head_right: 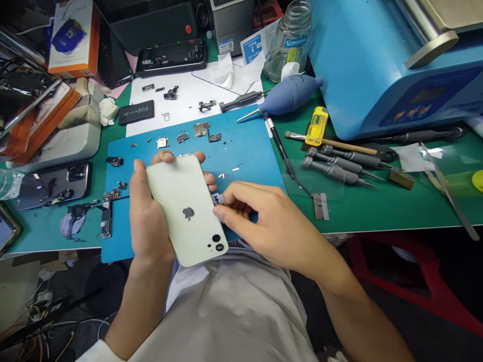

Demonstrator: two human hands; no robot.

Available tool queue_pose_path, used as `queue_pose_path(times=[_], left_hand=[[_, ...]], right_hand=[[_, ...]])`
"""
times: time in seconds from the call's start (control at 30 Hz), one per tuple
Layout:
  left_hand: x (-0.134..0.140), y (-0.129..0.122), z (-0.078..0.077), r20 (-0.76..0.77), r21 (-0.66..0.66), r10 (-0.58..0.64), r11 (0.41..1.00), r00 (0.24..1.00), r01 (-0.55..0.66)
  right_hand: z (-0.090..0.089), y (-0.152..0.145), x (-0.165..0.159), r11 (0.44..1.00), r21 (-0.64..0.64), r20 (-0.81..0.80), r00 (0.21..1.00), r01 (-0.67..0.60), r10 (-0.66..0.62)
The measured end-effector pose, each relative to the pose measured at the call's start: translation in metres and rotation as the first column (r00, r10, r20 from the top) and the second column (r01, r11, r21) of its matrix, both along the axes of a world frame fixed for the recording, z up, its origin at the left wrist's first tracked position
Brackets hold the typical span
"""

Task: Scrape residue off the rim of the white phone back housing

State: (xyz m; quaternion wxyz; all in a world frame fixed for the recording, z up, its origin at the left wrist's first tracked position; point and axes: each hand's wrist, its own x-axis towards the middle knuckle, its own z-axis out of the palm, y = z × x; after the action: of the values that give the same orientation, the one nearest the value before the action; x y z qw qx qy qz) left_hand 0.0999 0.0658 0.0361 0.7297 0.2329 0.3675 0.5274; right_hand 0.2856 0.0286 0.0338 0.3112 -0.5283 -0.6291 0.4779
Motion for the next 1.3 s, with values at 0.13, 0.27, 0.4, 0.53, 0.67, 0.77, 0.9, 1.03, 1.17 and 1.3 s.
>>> queue_pose_path(times=[0.13,0.27,0.4,0.53,0.67,0.77,0.9,1.03,1.17,1.3], left_hand=[[0.0001,0.0001,-0.0001,-0.017,0.01,0.01,1.0,1.0,-0.01],[-0.0002,-0.0001,0.0005,-0.023,0.004,0.021,1.0,1.0,-0.021],[-0.0006,-0.0004,0.0005,-0.022,0.008,0.027,1.0,0.999,-0.027],[-0.0017,-0.0005,-0.0009,0.0,0.008,0.025,1.0,1.0,-0.025],[-0.0024,-0.0005,-0.0028,0.001,0.037,0.026,0.999,1.0,-0.027],[-0.0021,0.0002,-0.0031,0.001,0.042,0.023,0.999,1.0,-0.023],[-0.0015,0.0019,-0.003,0.008,0.039,0.025,0.999,1.0,-0.025],[-0.0021,0.0021,-0.0033,0.018,0.035,0.022,0.999,1.0,-0.023],[-0.0025,0.0007,-0.0039,0.021,0.044,0.017,0.999,1.0,-0.018],[-0.0011,0.0,-0.0045,0.0,0.058,0.033,0.998,0.999,-0.032]], right_hand=[[0.0002,0.0024,0.0027,0.999,0.034,0.025,0.999,-0.035,0.034],[0.0015,0.0029,0.0037,0.998,0.029,0.036,0.998,-0.047,0.046],[0.0014,0.0018,0.0033,0.998,0.016,0.048,0.997,-0.057,0.056],[0.0001,0.0014,0.0031,0.998,0.02,0.065,0.996,-0.064,0.062],[-0.0013,0.0016,0.0042,0.997,0.027,0.065,0.995,-0.078,0.076],[-0.0022,0.0014,0.0052,0.996,0.036,0.063,0.995,-0.086,0.083],[-0.0029,0.0012,0.0061,0.993,0.066,0.069,0.993,-0.098,0.093],[-0.0039,0.0017,0.0062,0.989,0.102,0.067,0.993,-0.107,0.101],[-0.0052,0.002,0.0057,0.983,0.133,0.072,0.991,-0.124,0.115],[-0.005,0.0015,0.0062,0.982,0.139,0.075,0.99,-0.13,0.12]])
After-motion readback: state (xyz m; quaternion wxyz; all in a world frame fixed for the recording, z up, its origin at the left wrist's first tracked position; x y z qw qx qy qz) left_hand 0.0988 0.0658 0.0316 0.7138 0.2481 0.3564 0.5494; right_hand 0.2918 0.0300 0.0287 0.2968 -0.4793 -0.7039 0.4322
